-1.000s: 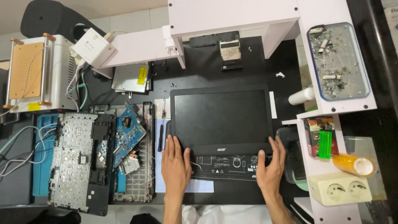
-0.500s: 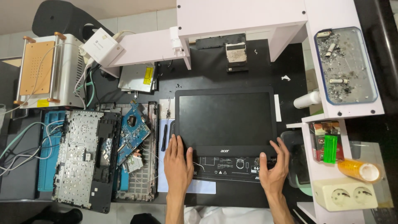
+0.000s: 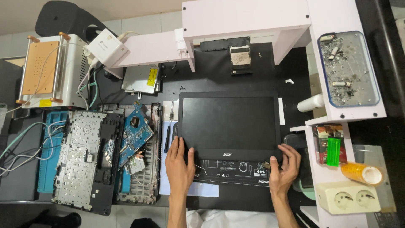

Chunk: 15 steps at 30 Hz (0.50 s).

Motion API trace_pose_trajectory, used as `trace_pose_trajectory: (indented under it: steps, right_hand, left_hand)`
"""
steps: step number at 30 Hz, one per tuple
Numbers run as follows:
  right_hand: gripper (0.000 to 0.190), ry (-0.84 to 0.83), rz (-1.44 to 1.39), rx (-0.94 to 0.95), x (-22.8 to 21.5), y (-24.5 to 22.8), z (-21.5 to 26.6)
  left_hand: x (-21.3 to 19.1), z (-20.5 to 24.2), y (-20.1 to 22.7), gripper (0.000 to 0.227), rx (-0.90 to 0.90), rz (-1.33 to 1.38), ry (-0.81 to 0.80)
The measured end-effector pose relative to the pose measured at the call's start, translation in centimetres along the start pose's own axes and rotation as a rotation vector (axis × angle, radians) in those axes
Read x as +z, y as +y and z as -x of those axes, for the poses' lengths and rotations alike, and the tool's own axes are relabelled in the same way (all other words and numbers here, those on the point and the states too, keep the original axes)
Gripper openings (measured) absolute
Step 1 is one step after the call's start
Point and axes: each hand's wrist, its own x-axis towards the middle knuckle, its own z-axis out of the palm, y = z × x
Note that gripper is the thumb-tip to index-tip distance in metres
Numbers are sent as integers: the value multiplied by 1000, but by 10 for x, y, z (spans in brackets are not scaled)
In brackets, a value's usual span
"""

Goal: The person connects a power adapter to a laptop screen, then flips the screen over. They pick up a disassembled laptop base, remove the motherboard, and place it on the table. The person then reattaches the screen to the laptop base and closes the lid.

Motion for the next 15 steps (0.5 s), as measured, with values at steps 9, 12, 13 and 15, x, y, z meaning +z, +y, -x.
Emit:
trace_pose_trajectory:
  steps: [9, 12, 13, 15]
  right_hand:
    - [33, -8, 49, 3, 2, -8, -3]
    - [32, -22, 68, -8, 2, -10, -4]
    - [32, -22, 68, -7, 2, -10, -3]
    - [31, -22, 58, -11, 3, -8, -3]
  left_hand:
    - [5, 3, -4, 47, 66, -60, 44]
    - [4, 2, -1, 48, 96, -64, 62]
    - [4, 2, -2, 48, 96, -64, 61]
    - [4, 3, -2, 49, 112, -58, 66]
